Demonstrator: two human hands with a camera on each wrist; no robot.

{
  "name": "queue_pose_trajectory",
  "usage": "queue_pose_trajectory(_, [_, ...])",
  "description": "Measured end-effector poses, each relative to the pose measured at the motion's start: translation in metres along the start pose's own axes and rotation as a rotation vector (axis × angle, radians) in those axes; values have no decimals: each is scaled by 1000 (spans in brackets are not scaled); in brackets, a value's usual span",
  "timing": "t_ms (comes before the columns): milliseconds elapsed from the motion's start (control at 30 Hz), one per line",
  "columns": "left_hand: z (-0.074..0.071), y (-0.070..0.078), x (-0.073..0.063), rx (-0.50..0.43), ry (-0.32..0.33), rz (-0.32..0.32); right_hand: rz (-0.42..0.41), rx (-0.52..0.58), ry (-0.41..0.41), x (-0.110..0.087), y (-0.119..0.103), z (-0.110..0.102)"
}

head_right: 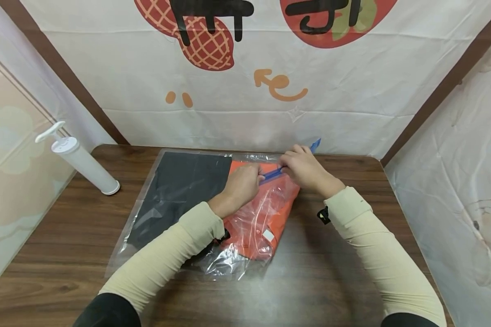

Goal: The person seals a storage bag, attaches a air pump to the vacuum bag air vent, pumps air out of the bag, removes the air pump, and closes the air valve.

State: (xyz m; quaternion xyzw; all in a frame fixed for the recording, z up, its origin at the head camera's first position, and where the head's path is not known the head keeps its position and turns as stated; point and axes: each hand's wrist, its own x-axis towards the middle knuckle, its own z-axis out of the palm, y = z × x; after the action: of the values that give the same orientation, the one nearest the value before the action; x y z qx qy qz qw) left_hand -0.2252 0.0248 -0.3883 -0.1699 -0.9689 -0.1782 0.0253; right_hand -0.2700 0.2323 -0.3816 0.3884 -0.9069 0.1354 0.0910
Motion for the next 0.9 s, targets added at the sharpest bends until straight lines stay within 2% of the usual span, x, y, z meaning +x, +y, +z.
queue_pose_trajectory(200, [1,-1,-1,-13,18,4,17,-2,-2,-1,6,1])
queue_pose_trajectory(400, [0,-2,-2,-6,20,3,0,-67,56,-3,4,10])
queue_pose_trajectory(567, [1,-3,-1,0,15,-8,4,-113,48,-4,-1,11])
queue_pose_trajectory(700, [2,-2,5,-29,-2,-7,-12,-100,47,-4,-2,12])
queue_pose_trajectory(900, [3,2,14,-58,-26,10,-42,-44,88,-5,0,15])
